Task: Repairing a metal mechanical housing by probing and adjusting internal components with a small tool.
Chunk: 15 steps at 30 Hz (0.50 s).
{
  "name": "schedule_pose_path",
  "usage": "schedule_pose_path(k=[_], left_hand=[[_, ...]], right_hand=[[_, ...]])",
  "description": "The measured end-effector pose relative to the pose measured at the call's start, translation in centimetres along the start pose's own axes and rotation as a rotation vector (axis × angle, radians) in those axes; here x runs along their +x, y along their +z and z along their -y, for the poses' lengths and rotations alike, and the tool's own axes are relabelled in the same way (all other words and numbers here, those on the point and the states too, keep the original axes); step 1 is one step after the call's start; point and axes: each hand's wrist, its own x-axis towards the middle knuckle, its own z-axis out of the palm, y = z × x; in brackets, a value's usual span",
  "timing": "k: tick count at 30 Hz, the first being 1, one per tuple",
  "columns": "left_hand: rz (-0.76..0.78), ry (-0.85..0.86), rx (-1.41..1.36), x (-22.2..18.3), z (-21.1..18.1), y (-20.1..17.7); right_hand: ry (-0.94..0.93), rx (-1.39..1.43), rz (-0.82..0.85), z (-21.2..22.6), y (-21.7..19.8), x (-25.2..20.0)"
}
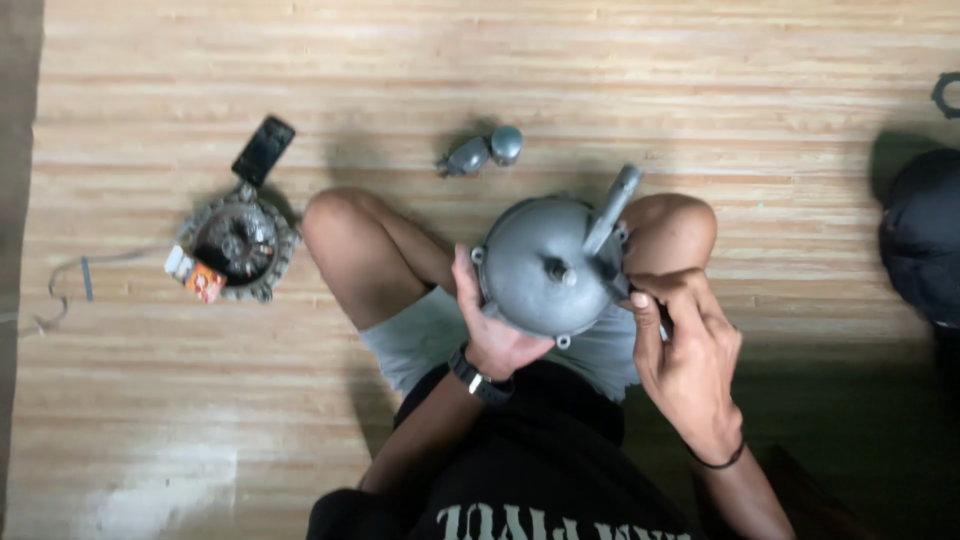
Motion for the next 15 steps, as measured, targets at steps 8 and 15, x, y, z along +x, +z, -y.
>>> schedule_pose_path(k=[8, 15], left_hand=[[0.242, -0.146, 0.033, -1.8, -0.4, 3.6], [0.243, -0.103, 0.056, -2.0, 0.0, 3.8]], right_hand=[[-0.197, -0.062, 0.145, 0.8, -2.1, -1.2], [-0.255, -0.223, 0.210, 1.6, -2.9, -1.3]])
